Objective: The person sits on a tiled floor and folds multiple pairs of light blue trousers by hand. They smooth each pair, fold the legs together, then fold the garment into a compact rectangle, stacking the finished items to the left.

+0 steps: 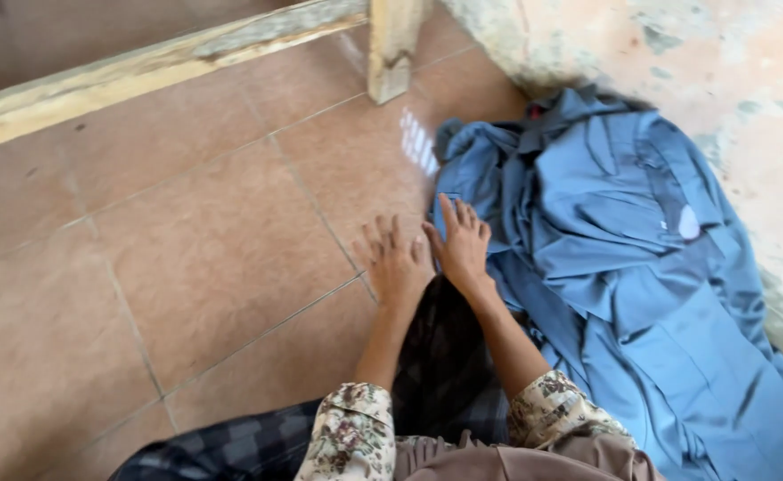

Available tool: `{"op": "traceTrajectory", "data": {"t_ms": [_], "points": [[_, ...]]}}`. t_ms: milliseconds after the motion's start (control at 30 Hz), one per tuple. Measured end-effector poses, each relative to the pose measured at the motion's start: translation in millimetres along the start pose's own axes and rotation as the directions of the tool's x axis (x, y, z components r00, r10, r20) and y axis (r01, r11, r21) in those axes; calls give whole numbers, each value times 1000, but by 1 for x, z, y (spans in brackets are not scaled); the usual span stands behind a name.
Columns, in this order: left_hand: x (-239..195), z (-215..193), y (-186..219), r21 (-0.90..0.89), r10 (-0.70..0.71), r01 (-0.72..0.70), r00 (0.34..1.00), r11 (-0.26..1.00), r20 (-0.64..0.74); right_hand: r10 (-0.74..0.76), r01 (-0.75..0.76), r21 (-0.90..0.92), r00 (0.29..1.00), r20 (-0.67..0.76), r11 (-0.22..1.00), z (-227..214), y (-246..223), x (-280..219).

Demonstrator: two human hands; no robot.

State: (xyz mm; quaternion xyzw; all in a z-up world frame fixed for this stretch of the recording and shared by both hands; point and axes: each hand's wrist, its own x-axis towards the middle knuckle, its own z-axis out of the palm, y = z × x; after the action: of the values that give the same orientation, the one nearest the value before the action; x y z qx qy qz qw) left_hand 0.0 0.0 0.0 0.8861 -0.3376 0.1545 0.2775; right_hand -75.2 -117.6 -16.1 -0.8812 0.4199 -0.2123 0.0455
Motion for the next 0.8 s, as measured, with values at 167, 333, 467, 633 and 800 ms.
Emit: {"op": "traceTrajectory", "data": {"t_ms": [167,333,467,633,800], "points": [[-5,14,95,-289,239,-198,965,937,111,173,-172,22,981,-85,985,-50,112,7],[-21,24,140,-703,473,-77,790,707,390,476,-479,-66,878,-49,876,-55,226,-6],[-26,56,141,-725,488,18,729,688,480,374,-412,-218,907,-196,885,-5,278,-21],[-4,52,137,-719,445,89,731,689,516,191,-179,67,923,-334,982,11,219,-40],[-1,51,136,-581,386,158,606,799,696,172,-151,156,977,-130,976,7,157,-87]]}}
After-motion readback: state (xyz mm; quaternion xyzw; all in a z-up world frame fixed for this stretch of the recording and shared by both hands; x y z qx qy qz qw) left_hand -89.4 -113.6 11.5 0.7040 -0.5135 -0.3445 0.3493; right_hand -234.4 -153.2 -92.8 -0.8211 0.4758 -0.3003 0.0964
